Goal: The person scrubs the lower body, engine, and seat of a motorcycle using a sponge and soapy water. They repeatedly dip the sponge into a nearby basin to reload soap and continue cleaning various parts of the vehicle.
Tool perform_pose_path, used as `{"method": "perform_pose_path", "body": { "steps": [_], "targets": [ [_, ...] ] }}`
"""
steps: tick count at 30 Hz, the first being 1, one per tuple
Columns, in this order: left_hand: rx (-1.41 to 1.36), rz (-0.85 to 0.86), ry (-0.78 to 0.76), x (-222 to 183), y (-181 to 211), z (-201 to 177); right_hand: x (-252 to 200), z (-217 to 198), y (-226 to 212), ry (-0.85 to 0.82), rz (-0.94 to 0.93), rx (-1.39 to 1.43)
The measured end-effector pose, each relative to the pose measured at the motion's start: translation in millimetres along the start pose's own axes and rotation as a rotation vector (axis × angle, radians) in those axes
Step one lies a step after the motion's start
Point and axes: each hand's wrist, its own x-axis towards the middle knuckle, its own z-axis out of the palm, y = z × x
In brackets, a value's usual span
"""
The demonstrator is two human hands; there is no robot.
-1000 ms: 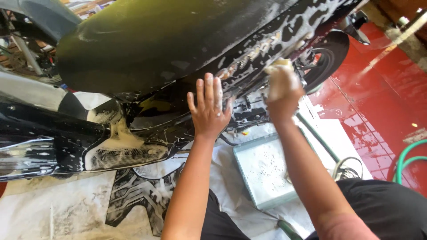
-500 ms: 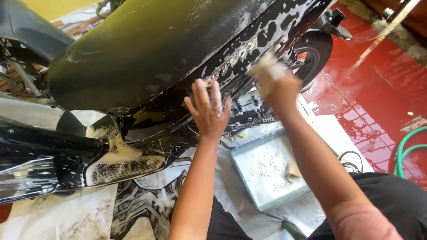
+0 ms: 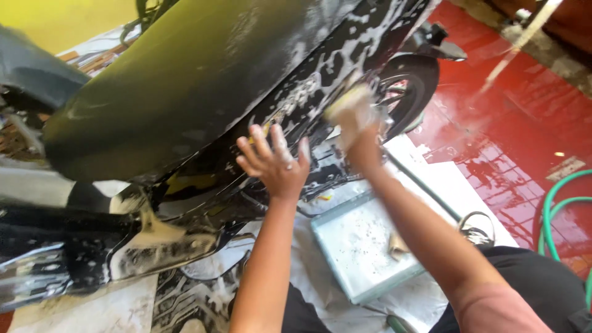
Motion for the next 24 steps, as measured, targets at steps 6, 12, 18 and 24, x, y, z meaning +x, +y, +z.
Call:
{"method": "perform_pose_path", "body": {
  "steps": [6,12,18,24],
  "targets": [
    [0.005,0.019,0.004,11.2,2.1,-6.5,13.9,4.7,-14.7,-0.655,-0.693,-1.218],
    [0.034,0.039,0.023,13.7,3.7,-2.7,11.7,-76.3,108.9,-0.372,-0.643,-1.154],
    [0.037,0.021,0.002,13.3,6.2,-10.6,-10.8,4.6,-12.4,-0.217,0.223,-0.146],
    [0.043,0.018,0.025,10.3,4.4,-0.1,-0.1,-6.1,-5.7,-0.335,0.435,-0.482]
  ]
}}
